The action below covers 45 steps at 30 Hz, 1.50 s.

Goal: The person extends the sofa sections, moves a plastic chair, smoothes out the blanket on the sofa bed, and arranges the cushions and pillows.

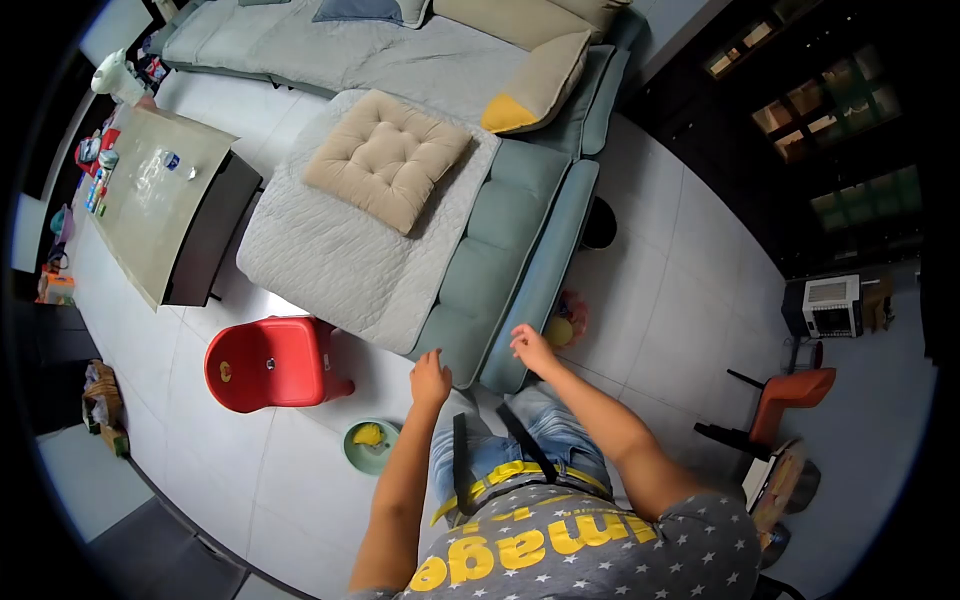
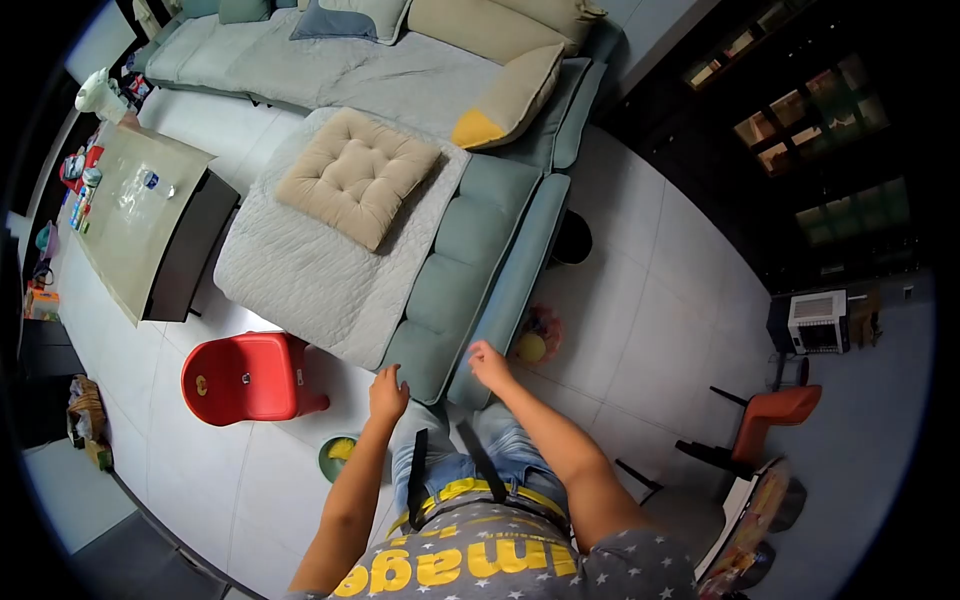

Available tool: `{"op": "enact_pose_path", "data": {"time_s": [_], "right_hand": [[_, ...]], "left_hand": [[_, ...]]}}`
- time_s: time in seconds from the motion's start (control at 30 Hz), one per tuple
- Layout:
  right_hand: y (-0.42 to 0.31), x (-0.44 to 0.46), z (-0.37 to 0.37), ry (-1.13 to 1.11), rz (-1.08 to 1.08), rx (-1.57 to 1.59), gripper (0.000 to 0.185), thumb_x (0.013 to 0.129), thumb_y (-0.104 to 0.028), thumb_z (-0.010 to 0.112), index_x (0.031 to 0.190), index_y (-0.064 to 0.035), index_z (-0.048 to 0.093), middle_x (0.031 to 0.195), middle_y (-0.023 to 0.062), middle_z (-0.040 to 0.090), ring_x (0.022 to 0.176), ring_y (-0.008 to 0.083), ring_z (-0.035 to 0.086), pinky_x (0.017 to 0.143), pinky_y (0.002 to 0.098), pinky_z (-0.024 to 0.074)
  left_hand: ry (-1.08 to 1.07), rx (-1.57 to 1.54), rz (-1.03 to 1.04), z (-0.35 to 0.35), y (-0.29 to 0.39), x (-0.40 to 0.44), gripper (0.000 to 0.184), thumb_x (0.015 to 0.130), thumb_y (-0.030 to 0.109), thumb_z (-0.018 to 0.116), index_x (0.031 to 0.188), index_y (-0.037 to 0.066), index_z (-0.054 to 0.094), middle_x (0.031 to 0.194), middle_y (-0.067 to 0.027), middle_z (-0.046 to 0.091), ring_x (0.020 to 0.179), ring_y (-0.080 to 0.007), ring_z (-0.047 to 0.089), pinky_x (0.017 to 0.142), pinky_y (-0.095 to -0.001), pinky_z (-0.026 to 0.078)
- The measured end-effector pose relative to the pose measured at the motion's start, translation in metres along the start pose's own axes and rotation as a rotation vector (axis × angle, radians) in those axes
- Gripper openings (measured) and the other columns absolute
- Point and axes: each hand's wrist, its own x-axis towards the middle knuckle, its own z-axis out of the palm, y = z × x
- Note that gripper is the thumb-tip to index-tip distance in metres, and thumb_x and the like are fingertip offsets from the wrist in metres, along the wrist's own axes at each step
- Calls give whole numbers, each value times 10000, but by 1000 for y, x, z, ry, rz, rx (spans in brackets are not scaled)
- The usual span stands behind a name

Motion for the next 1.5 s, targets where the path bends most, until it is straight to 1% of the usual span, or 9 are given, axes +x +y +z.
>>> {"op": "enact_pose_path", "data": {"time_s": [0.37,0.57,0.7,0.87,1.0,1.13,1.3,1.43,1.5], "right_hand": [[39,50,-69,-197,190,113,278,823,-25,449,1099,-47,483,904,100,606,626,152,594,561,284,476],[52,131,-148,-347,94,-124,244,833,-21,463,1074,-46,486,830,72,603,601,128,579,548,262,478],[52,169,-208,-312,11,-334,223,822,-38,509,1045,-28,509,792,81,601,614,140,586,577,271,482],[33,190,-236,-319,-131,-1213,384,785,-178,527,1149,-90,445,1045,185,584,902,349,595,769,432,489],[35,214,-213,-419,-374,-1507,354,799,-178,532,1127,-72,455,1022,166,560,932,321,588,739,423,505],[24,272,-190,-393,-348,-1675,321,828,-153,501,1138,-80,461,1058,156,547,944,309,586,708,411,511],[30,343,-179,-44,-614,-1875,354,853,-170,477,1185,-50,461,1076,162,535,930,297,568,680,437,506],[33,392,-184,-17,-721,-2135,344,868,-179,457,1161,-4,502,1076,193,529,926,323,554,687,474,500],[36,413,-189,-179,-747,-2281,335,869,-184,446,1085,43,565,1070,248,529,933,367,545,701,512,493]], "left_hand": [[-12,67,-221,38,27,38,370,744,149,592,1103,88,532,1034,-120,572,959,-295,556,801,-426,439],[49,212,-371,103,91,39,373,737,136,586,1103,82,533,1046,-125,573,981,-301,554,833,-475,421],[125,247,-401,141,141,47,292,733,126,563,1021,85,547,998,-104,560,975,-277,535,854,-495,378],[7,200,-528,168,168,64,197,750,140,552,940,91,541,918,-91,553,924,-267,545,751,-407,434],[-142,264,-596,174,161,65,185,809,157,515,988,114,537,971,-86,547,939,-238,550,732,-381,445],[-280,318,-686,190,137,70,225,827,204,530,1042,138,521,1010,-47,539,966,-201,548,750,-367,443],[-205,347,-710,217,115,89,240,809,189,544,1039,123,527,1001,-46,539,956,-201,549,741,-361,456],[-155,398,-738,248,114,119,227,820,177,519,1039,116,531,1000,-43,537,944,-206,556,712,-358,475],[-185,447,-771,269,112,131,229,837,193,497,1042,102,542,989,-60,548,918,-220,563,676,-372,478]]}}
